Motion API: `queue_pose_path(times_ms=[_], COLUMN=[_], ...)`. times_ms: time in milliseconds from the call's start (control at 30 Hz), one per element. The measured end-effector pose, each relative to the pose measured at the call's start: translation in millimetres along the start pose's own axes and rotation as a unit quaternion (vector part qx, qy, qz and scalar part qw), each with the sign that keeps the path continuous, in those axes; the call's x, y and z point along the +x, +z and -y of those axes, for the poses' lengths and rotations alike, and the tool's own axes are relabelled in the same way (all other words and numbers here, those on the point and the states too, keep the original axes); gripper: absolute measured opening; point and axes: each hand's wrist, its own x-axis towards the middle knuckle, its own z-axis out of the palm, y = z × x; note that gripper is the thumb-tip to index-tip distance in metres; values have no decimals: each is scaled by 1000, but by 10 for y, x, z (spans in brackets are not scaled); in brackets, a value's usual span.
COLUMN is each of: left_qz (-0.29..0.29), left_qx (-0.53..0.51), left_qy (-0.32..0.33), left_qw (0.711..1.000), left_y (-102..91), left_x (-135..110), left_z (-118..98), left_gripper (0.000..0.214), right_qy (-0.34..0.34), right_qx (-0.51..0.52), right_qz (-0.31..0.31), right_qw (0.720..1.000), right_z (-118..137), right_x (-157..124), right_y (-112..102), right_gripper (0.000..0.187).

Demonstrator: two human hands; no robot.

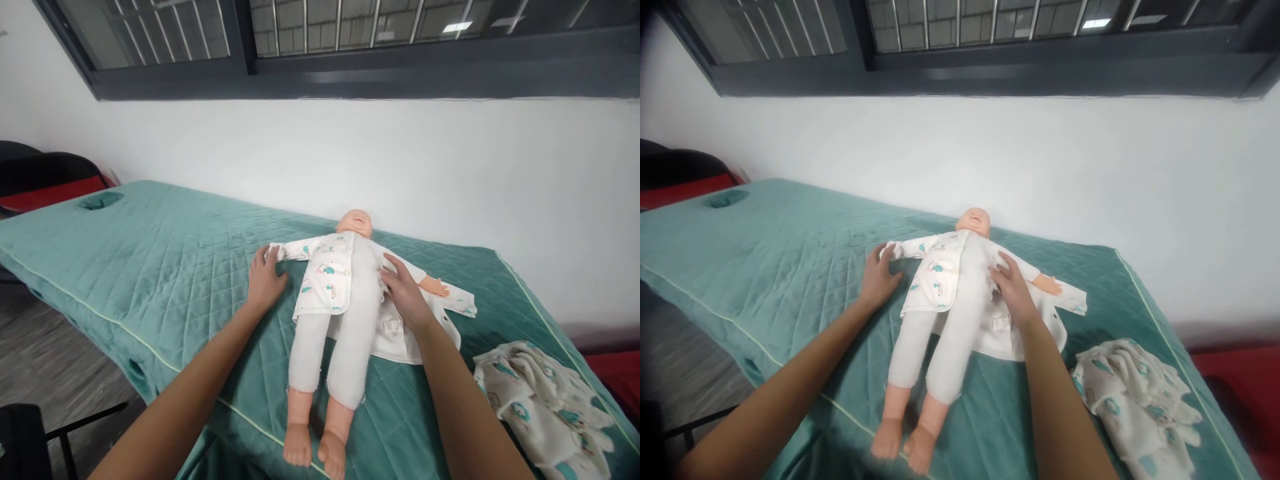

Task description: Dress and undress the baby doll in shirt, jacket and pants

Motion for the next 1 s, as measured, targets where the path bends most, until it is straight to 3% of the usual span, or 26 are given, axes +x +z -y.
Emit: queue_pose_path(times_ms=[100,233,367,500,700,833,933,1000], left_qz=[49,72,41,39,4,-42,-95,-117], left_qx=[31,63,99,105,21,-19,-55,-89], left_qy=[-42,-40,-18,-50,-129,-140,-125,-78], left_qw=[997,995,994,993,991,989,986,986], left_y=[103,130,125,128,160,86,-9,-62], left_x=[266,458,520,535,563,507,401,326], left_z=[114,133,164,203,295,378,317,144], left_gripper=[65,58,53,54,52,52,56,53], right_qy=[13,15,9,7,5,-5,-2,-6], right_qx=[-4,-13,-15,-17,-35,-53,-51,-63], right_qz=[-7,-12,-7,-10,4,6,8,-10], right_qw=[1000,1000,1000,1000,999,999,999,998], right_z=[9,4,-4,1,63,101,85,64], right_x=[2,14,27,24,-22,-45,-34,-26], right_y=[-2,-9,-6,5,34,49,87,141], right_gripper=[70,71,69,68,71,73,74,73])
